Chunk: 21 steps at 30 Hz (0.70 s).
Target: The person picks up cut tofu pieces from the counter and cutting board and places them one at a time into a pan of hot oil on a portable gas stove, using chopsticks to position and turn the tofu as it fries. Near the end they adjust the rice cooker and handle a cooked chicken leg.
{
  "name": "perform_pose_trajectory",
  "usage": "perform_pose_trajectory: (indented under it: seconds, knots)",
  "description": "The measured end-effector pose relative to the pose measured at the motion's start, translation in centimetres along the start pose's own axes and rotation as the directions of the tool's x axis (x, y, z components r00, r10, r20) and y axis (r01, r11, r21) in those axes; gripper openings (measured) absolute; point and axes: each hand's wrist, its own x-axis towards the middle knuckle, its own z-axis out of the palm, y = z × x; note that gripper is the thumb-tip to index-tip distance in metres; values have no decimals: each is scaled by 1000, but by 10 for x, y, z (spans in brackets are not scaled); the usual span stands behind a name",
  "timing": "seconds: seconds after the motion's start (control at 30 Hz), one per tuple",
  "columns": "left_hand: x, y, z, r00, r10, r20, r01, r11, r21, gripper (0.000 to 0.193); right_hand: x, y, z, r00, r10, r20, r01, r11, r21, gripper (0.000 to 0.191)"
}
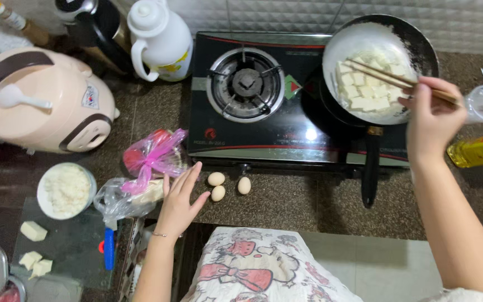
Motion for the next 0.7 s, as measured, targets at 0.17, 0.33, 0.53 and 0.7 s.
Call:
perform_pose_trajectory:
  seconds: [0.17, 0.33, 0.53, 0.7]
  knots:
    - [-28, -30, -11, 974, -148, -173, 147, 989, -19, 70, -19, -45, 31, 993, -110, -38, 114, 986, 123, 7]
    - [-70, -70, -20, 893, -235, -384, 227, 972, -69, 65, -58, -88, 116, 919, -344, 193, 287, 919, 272, 5]
    - [-142, -148, -36, 657, -486, -577, 460, 864, -205, 46, -149, -117, 258, 785, -436, 441, 280, 883, 376, 12]
    - [-213, -239, -48, 334, -652, -680, 650, 683, -335, 29, -232, -143, 348, 747, -242, 619, -55, 905, 421, 5]
